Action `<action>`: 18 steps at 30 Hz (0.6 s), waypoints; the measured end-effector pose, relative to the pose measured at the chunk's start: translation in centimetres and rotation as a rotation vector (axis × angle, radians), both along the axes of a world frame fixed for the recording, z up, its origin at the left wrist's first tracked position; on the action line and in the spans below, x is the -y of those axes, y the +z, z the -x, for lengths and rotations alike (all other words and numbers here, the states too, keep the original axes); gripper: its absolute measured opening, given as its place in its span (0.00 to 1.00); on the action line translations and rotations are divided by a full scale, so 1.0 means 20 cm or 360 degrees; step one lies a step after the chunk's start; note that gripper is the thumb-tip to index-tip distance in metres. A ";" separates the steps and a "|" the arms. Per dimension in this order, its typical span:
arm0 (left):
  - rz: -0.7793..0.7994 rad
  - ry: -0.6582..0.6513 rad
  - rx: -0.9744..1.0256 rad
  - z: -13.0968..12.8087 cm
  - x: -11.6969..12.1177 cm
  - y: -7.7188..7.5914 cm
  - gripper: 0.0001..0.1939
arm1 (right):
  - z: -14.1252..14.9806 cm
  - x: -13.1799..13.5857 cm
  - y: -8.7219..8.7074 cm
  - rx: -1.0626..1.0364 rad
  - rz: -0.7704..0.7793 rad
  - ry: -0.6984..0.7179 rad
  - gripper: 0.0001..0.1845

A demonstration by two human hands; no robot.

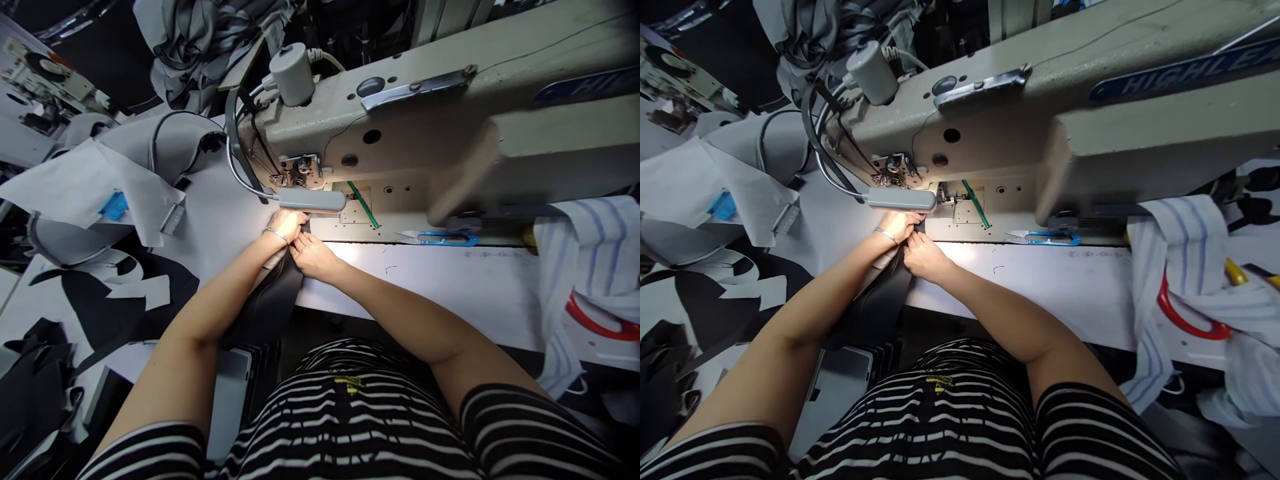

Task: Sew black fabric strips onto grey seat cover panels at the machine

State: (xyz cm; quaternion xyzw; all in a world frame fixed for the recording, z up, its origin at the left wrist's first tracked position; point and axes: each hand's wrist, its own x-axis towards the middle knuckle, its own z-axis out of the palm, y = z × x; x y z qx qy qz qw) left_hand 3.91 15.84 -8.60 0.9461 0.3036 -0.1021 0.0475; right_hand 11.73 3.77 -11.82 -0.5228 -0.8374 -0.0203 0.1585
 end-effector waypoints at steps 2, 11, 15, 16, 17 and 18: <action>0.0050 -0.0010 -0.0027 -0.01 -0.02 0.02 0.18 | -0.02 0.01 0.01 0.0008 0.0019 -0.0020 0.18; 0.0010 0.0075 -0.0007 -0.01 0.00 0.03 0.18 | -0.02 0.03 0.03 0.0118 0.0030 0.0036 0.19; -0.0032 0.0116 -0.0059 -0.02 0.01 0.04 0.18 | -0.02 0.03 0.03 0.0067 0.0074 0.0011 0.19; -0.0030 0.0126 -0.0061 -0.02 0.02 0.04 0.18 | -0.02 0.03 0.03 0.0057 0.0089 0.0005 0.19; -0.0024 0.0138 -0.0061 -0.02 0.02 0.05 0.18 | -0.03 0.03 0.04 0.0049 0.0102 0.0003 0.19; -0.0022 0.0154 -0.0061 -0.02 0.02 0.05 0.18 | -0.03 0.03 0.04 0.0042 0.0112 0.0004 0.19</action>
